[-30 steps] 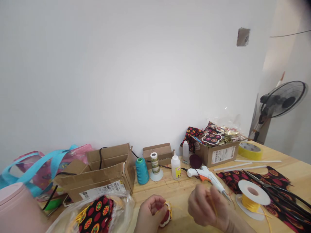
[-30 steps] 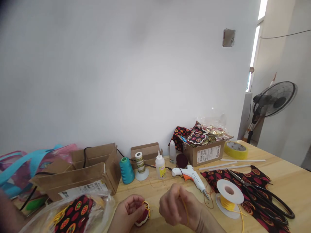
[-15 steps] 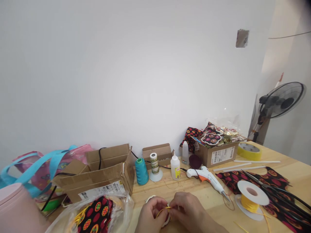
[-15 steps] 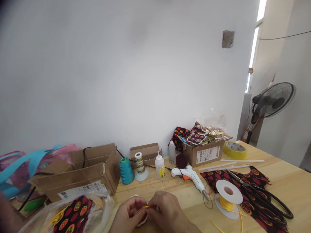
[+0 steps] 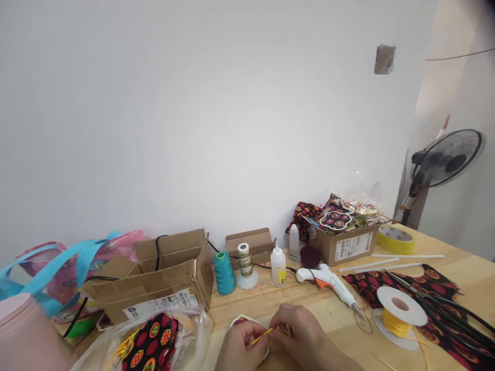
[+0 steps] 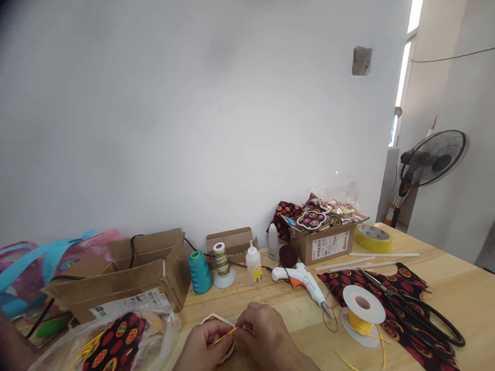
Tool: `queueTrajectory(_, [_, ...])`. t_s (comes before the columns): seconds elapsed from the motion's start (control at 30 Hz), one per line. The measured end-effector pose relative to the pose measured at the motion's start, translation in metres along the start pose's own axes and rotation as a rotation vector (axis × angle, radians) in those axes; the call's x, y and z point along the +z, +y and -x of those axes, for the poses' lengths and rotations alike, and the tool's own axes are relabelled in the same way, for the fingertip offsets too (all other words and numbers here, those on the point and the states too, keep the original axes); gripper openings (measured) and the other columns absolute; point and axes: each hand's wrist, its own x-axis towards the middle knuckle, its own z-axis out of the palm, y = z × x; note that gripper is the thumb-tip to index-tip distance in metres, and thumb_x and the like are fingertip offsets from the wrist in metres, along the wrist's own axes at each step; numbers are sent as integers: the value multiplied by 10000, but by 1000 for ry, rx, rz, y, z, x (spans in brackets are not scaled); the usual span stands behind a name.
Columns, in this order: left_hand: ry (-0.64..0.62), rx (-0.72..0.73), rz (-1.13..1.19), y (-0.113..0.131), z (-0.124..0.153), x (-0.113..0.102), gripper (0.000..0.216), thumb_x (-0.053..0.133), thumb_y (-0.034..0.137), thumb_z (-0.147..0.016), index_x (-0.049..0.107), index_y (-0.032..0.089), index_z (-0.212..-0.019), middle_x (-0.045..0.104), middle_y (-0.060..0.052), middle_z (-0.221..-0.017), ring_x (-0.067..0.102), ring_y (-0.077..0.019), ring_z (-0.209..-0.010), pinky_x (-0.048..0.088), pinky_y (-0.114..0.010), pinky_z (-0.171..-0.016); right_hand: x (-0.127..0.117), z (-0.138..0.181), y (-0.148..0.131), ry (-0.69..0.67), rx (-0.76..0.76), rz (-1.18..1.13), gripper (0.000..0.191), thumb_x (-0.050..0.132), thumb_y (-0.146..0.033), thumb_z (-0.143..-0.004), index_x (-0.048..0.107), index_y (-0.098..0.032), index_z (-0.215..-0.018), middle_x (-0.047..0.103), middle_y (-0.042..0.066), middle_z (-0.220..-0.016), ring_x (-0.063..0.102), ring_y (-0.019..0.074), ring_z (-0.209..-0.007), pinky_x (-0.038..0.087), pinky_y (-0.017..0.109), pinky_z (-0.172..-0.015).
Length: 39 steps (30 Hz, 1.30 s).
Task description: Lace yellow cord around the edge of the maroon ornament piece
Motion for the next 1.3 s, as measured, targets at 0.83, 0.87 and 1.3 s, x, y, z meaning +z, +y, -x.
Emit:
queueTrajectory(0.83, [9,-8,59,-5,-2,-1,198,606,305,-554,636,111,-578,556,-9,-532,514,-148,-541,381,-214,-507,1,-2,6,171,60,21,89,533,-228,-664,603,-204,-614,577,-15,-599,492,111,-556,320,201,-503])
queueTrajectory(0.87, [10,-12,59,-6,-2,-1,200,609,308,-550,635,112,-576,553,-8,-528,512,-146,-535,379,-213,-500,1,-2,6,179,61,20,88,534,-225,-660,601,-203,-608,577,-13,-604,493,114,-563,322,204,-507])
queueTrajectory(1.3, [35,-30,65,-8,-2,1,237,613,347,-541,634,114,-579,563,-9,-510,500,-139,-504,365,-213,-472,-5,-5,5,340,-3,-71,127,474,-162,-661,509,-174,-540,523,-1,-573,468,142,-591,345,240,-549])
